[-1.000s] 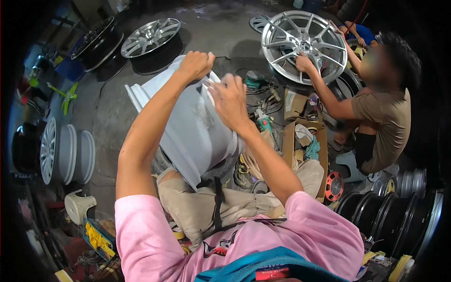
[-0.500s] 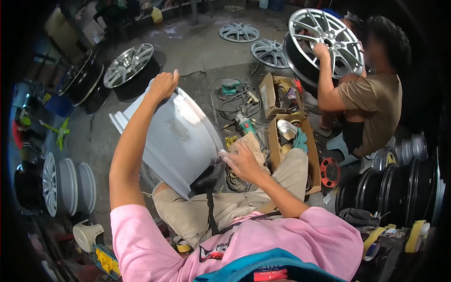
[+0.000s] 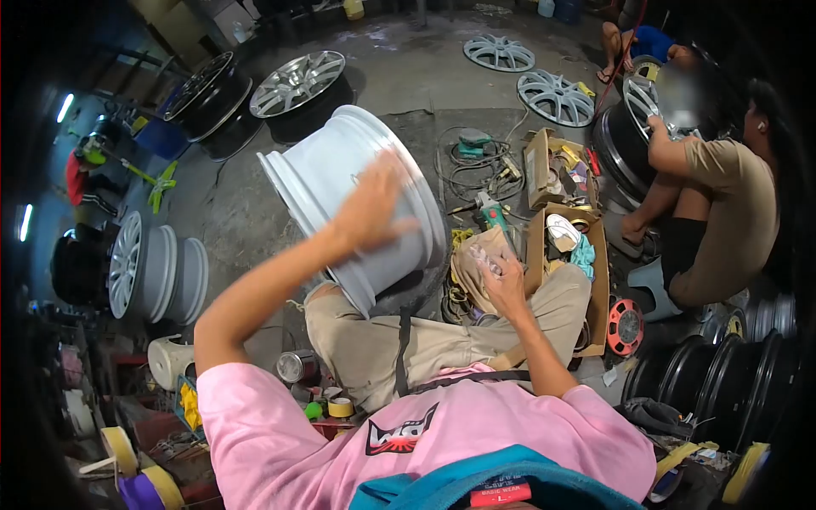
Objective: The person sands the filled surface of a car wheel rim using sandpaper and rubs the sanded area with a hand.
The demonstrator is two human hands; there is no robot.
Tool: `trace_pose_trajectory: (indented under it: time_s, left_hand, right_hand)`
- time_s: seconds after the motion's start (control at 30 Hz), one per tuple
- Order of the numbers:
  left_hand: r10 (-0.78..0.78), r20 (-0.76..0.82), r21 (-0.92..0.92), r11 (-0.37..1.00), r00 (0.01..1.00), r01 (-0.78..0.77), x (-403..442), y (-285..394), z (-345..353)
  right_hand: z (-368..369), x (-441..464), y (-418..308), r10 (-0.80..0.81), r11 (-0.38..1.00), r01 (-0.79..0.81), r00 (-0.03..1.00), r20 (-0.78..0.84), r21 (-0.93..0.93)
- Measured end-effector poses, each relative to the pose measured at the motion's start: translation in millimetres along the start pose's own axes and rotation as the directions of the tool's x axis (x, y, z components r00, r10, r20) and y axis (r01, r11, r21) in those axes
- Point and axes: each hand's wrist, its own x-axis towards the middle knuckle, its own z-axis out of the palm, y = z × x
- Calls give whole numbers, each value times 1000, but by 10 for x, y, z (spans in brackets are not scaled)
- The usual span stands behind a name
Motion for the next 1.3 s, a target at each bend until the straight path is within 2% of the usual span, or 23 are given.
trace_pose_trajectory:
  time_s: [0.03, 0.07, 0.1, 0.13, 0.2, 0.27, 0.33, 0.37, 0.43, 0.47, 0.5, 0.53, 0.57, 0.6, 0.63, 0.73, 0.77, 0.87, 0.9, 0.93, 1.07, 1.1, 1.3]
  left_hand:
    - [172, -71, 17, 985, 982, -171, -195, 235, 128]
    - [254, 280, -229, 954, 926, -193, -288, 438, 115]
    - [384, 560, -455, 883, 734, -114, -338, 620, 79]
    - [393, 673, -509, 861, 627, 7, -361, 778, 8]
    - [342, 382, -476, 869, 858, -135, -326, 702, -19]
    - [56, 70, -475, 880, 996, -16, -96, 395, -204]
    - [-111, -72, -243, 966, 991, 91, 194, -67, -328]
    - [-111, -79, -241, 966, 991, 89, 223, -228, -216]
    - [-27, -340, 293, 947, 940, 133, 263, -393, 89]
    - [-21, -345, 290, 948, 938, 128, 212, -313, 196]
    - [33, -283, 280, 959, 959, 50, 61, -30, 228]
    - [74, -1, 52, 996, 997, -74, 15, 234, 32]
    - [109, 281, -208, 977, 953, -50, -32, 500, -168]
    - [329, 646, -587, 791, 689, 173, -45, 727, -546]
    - [283, 354, -671, 741, 891, 31, -161, 726, -522]
    - [-32, -175, -435, 899, 984, -48, -125, 77, -586]
    - [-210, -178, -594, 802, 961, 65, -113, -214, -680]
    - [-540, -337, -599, 755, 771, 268, -261, -1013, -892]
    - [-665, -242, -673, 640, 707, 371, -362, -1239, -836]
    - [-622, -355, -615, 718, 698, 327, -440, -1456, -684]
    - [-728, -305, -803, 544, 614, 245, -539, -1593, -321]
    - [-767, -245, -872, 441, 593, 212, -509, -1572, -275]
    - [-736, -382, -883, 469, 559, 13, -463, -1542, -196]
  right_hand:
    - [16, -8, -20, 38, 999, -38, 999, 28, 0]
    - [30, -12, -38, 37, 999, -37, 999, 28, 2]
    - [39, -12, -51, 66, 997, -66, 998, 20, 37]
    - [42, -12, -58, 94, 993, -94, 996, 14, 70]
    - [22, -4, 23, 137, 990, -138, 990, 21, 40]
    - [-3, -34, 88, 183, 983, -184, 983, 29, 6]
    - [-18, 16, 138, 209, 964, -210, 978, 22, 160]
    - [86, 12, 358, 128, 966, -115, 991, -40, 232]
    - [-32, 110, 142, 203, 883, -215, 976, 75, 416]
    - [-5, 141, 248, 202, 867, -225, 974, 97, 444]
    - [21, 173, 349, 202, 850, -235, 972, 120, 471]
    - [-24, 247, 213, 209, 850, -239, 971, 116, 469]
    - [-92, 360, -60, 190, 681, -247, 969, 159, 689]
    - [-135, 418, -208, 161, 458, -253, 966, 201, 852]
    - [-147, 479, -216, 146, 458, -255, 967, 211, 851]
    - [-234, 582, -337, 158, 347, -283, 957, 241, 894]
    - [-272, 598, -414, 176, 343, -285, 955, 237, 895]
    - [-357, 587, -408, 154, 284, -296, 953, 262, 912]
    - [-377, 578, -419, 146, 270, -295, 954, 264, 917]
    - [-382, 577, -406, 152, 272, -286, 956, 252, 919]
    - [-320, 566, -318, 204, 239, -308, 943, 262, 921]
    - [-297, 556, -284, 203, 286, -307, 945, 256, 908]
    - [-243, 503, -301, 222, 536, -293, 954, 203, 792]
